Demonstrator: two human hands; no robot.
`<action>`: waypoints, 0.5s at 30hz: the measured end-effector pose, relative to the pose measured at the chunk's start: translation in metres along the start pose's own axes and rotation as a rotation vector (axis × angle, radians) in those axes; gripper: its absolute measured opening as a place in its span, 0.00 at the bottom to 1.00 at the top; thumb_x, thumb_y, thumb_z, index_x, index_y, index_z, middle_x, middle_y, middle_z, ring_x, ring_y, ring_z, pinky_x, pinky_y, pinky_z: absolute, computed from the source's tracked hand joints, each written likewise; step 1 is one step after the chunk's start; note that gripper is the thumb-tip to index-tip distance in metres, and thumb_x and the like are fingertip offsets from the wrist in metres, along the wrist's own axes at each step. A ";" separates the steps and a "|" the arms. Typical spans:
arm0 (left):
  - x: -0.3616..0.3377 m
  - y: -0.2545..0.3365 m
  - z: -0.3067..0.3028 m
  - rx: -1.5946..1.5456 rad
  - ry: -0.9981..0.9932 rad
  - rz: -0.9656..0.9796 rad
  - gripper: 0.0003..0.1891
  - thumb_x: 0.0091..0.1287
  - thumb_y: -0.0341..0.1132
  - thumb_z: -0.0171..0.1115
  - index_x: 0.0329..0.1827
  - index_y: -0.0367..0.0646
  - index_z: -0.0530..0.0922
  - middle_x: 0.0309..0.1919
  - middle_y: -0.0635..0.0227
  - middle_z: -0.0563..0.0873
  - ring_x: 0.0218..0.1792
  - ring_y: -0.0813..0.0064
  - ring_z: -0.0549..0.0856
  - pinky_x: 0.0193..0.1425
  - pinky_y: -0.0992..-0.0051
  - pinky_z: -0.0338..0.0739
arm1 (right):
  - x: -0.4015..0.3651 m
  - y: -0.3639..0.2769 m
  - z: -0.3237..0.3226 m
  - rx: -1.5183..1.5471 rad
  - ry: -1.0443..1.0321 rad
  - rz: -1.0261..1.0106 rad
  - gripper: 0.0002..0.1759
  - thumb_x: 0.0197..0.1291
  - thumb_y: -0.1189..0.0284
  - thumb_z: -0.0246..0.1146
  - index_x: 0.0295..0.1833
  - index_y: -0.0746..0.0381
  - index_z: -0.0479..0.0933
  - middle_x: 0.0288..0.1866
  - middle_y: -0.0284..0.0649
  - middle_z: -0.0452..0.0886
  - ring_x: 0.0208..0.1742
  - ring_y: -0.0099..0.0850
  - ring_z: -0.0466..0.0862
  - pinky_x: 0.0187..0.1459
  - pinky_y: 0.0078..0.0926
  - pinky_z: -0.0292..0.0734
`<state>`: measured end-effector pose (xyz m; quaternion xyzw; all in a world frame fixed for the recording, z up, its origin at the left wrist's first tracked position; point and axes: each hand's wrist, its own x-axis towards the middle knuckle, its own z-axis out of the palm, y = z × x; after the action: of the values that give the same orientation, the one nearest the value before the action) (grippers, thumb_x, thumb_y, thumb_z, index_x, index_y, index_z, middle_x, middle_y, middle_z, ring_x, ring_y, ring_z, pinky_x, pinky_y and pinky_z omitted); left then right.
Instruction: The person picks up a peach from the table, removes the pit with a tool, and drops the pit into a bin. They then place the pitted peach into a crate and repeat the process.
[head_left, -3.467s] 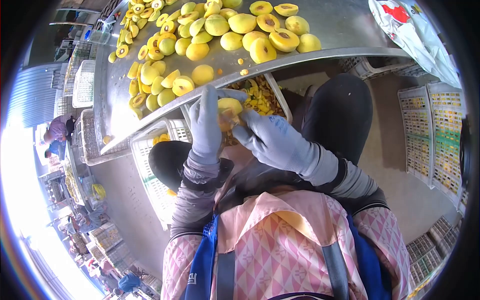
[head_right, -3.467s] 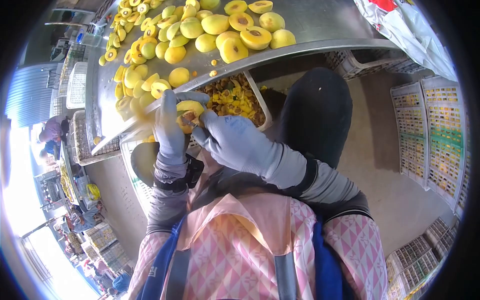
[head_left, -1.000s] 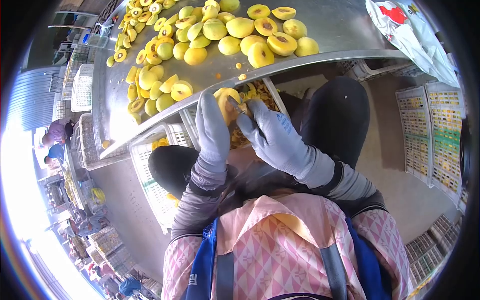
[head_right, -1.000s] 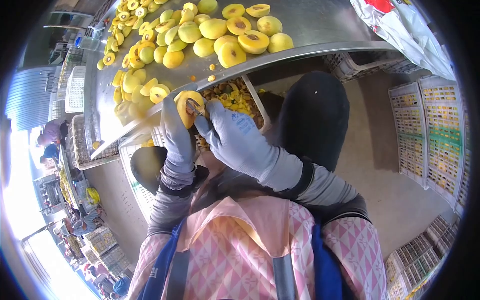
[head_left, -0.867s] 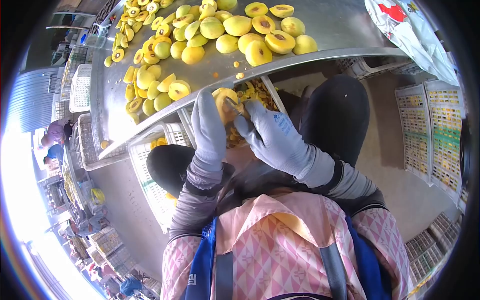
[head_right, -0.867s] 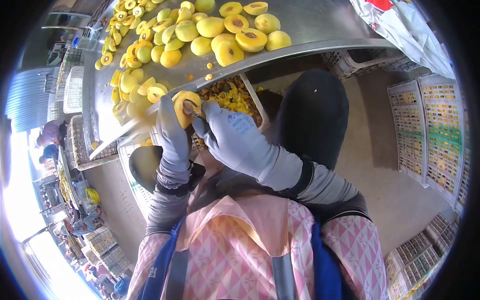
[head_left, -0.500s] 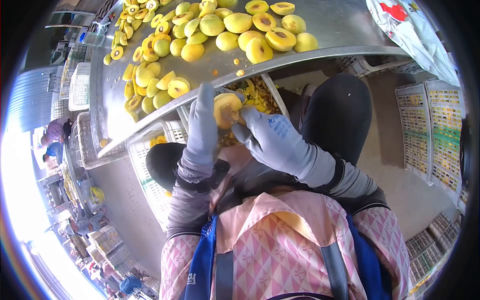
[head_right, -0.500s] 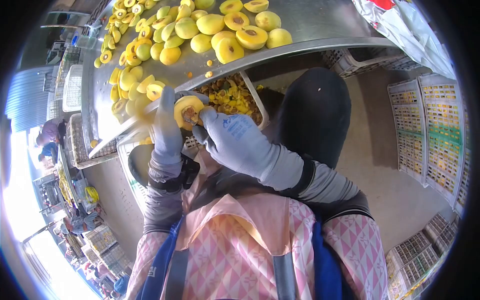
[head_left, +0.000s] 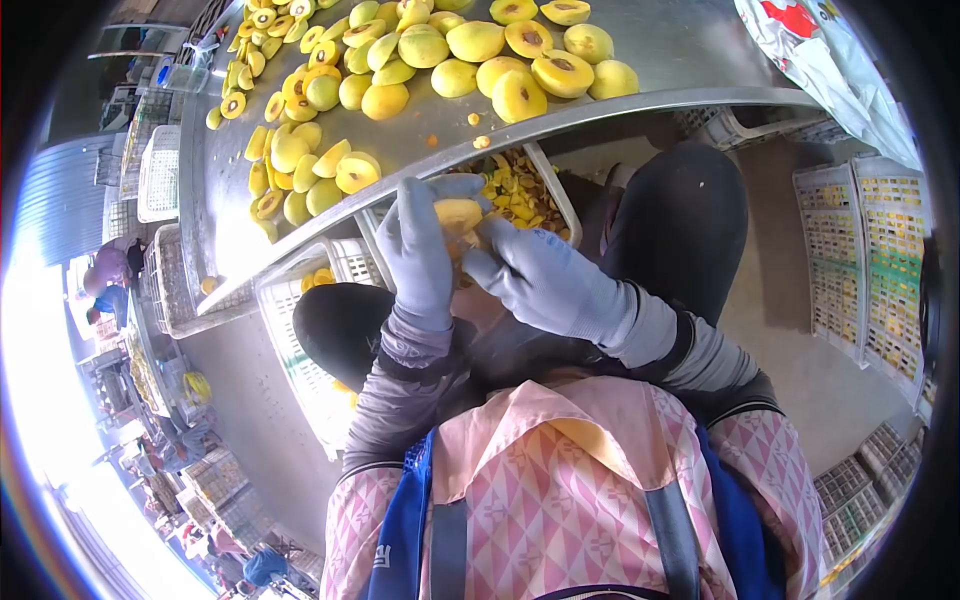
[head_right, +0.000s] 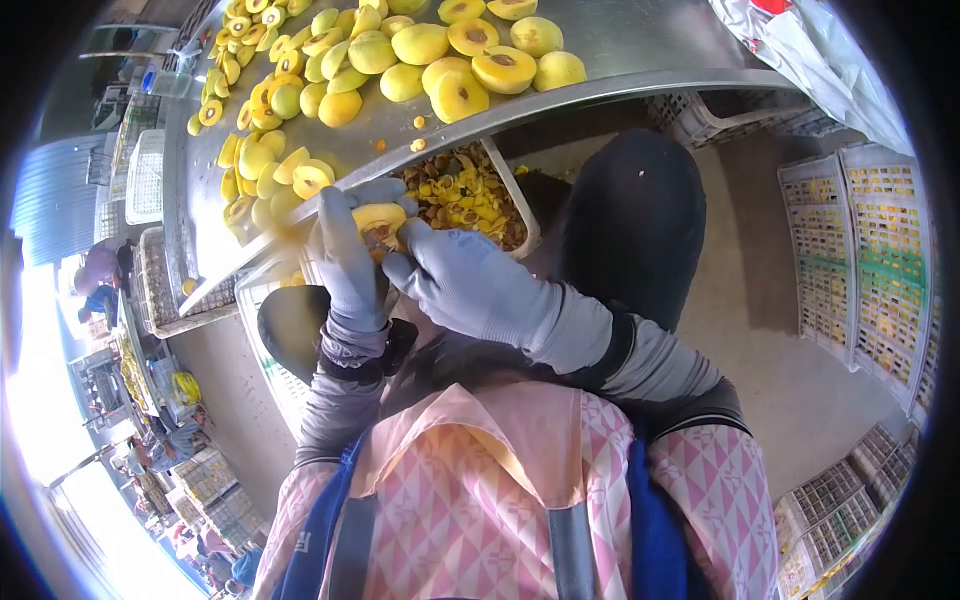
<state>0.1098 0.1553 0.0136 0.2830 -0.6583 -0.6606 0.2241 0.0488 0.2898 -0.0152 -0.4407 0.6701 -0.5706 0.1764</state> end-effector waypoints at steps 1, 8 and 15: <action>-0.002 -0.001 0.002 0.044 0.006 0.081 0.30 0.82 0.52 0.45 0.46 0.30 0.84 0.38 0.56 0.90 0.37 0.71 0.88 0.44 0.74 0.82 | -0.001 0.004 0.001 0.056 -0.025 0.032 0.11 0.73 0.66 0.60 0.48 0.64 0.75 0.31 0.55 0.82 0.33 0.53 0.85 0.34 0.46 0.78; -0.003 -0.002 0.005 0.221 0.133 0.087 0.26 0.82 0.47 0.46 0.47 0.31 0.86 0.37 0.61 0.91 0.35 0.76 0.87 0.40 0.79 0.81 | -0.002 0.001 -0.003 0.017 -0.007 0.061 0.13 0.75 0.64 0.58 0.47 0.64 0.76 0.34 0.55 0.82 0.36 0.55 0.84 0.37 0.45 0.78; -0.003 -0.005 0.007 -0.057 0.059 -0.003 0.26 0.82 0.50 0.46 0.49 0.34 0.84 0.37 0.62 0.89 0.36 0.74 0.87 0.43 0.76 0.82 | 0.006 -0.003 -0.006 0.657 -0.139 0.423 0.17 0.76 0.60 0.59 0.48 0.65 0.78 0.30 0.38 0.80 0.25 0.33 0.79 0.29 0.30 0.74</action>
<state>0.1075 0.1630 0.0085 0.2970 -0.6318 -0.6707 0.2506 0.0424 0.2892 -0.0090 -0.2508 0.5145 -0.6745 0.4663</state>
